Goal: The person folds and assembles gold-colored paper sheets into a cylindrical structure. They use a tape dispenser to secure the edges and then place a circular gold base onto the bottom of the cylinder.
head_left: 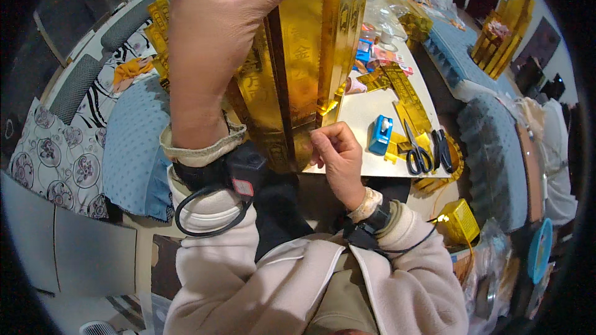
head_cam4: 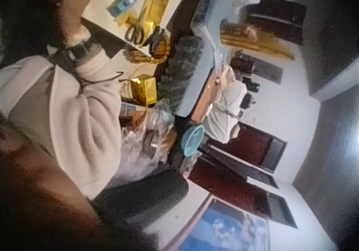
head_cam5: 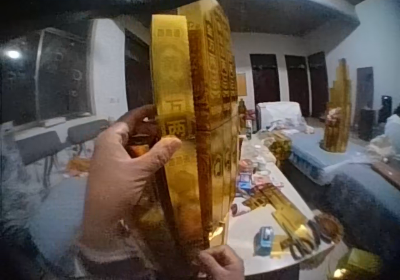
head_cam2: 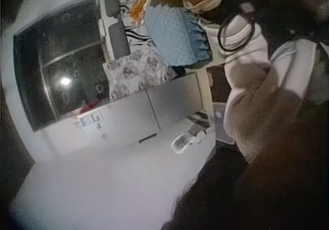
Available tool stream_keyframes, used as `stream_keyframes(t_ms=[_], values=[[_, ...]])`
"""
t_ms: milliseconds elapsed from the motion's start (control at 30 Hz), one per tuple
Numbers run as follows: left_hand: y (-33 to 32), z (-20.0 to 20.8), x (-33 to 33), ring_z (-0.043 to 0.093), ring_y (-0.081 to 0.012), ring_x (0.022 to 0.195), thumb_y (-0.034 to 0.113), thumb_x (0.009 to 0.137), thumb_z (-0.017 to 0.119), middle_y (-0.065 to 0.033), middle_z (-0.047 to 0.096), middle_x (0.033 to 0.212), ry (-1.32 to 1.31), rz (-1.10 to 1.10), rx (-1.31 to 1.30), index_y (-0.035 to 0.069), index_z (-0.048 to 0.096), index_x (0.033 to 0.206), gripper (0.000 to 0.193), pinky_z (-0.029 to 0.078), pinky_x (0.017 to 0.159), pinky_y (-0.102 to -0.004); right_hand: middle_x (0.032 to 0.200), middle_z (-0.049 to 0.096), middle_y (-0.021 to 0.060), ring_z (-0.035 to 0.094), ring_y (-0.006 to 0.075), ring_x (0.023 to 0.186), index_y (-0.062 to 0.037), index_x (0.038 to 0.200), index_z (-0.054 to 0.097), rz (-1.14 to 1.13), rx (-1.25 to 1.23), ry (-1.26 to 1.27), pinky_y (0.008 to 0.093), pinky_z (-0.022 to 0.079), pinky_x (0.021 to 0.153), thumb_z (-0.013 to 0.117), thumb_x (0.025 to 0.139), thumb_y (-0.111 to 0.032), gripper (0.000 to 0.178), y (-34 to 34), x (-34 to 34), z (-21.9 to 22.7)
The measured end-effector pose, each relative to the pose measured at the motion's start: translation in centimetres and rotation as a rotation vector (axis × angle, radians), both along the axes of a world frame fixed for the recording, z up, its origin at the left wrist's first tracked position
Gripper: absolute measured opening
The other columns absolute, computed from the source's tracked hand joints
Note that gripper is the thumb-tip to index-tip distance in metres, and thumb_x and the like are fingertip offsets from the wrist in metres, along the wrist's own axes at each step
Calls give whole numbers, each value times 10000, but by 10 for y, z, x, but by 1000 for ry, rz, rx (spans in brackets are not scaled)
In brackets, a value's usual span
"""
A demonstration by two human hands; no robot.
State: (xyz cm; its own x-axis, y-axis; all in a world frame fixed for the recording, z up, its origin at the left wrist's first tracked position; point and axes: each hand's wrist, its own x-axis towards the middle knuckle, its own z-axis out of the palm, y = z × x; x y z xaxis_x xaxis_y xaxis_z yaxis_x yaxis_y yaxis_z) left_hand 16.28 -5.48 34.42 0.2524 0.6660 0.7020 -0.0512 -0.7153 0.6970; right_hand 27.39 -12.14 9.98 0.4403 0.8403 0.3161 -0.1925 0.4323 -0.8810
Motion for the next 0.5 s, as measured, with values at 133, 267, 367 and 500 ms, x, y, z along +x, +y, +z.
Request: stream_keyframes(t_ms=[133, 267, 367, 500], values=[[7, 1, -3, 707, -187, 980, 138, 933, 806, -135, 746, 1112, -9, -66, 13, -76, 598, 1352, 514, 577, 862, -316, 872, 734, 35, 573, 42, 602, -63, 1024, 608, -21, -44, 58, 179, 441, 541, 655, 1061, -216, 164, 14, -10, 4], [14, 3, 0, 710, -191, 984, 141, 934, 805, -139, 744, 1121, 12, -52, 33, -81, 601, 1341, 506, 580, 869, -320, 853, 736, 32, 569, 35, 599, -66, 994, 629, -82, -92, 26, 174, 432, 536, 667, 1054, -233, 181, 20, -11, 3], [9, -2, -3, 714, -196, 991, 147, 937, 802, -143, 742, 1126, 3, -36, 23, -83, 607, 1331, 496, 582, 878, -325, 816, 732, 27, 572, 39, 586, -66, 969, 640, -90, -148, 8, 179, 430, 530, 688, 1041, -252, 205, 20, -10, 5], [13, -3, 2, 720, -203, 1001, 157, 939, 799, -150, 741, 1131, -26, -55, 47, -83, 615, 1321, 487, 585, 888, -327, 766, 720, 25, 582, 52, 561, -70, 903, 645, -78, -227, 15, 185, 428, 520, 709, 1026, -289, 258, 19, -8, 9]])
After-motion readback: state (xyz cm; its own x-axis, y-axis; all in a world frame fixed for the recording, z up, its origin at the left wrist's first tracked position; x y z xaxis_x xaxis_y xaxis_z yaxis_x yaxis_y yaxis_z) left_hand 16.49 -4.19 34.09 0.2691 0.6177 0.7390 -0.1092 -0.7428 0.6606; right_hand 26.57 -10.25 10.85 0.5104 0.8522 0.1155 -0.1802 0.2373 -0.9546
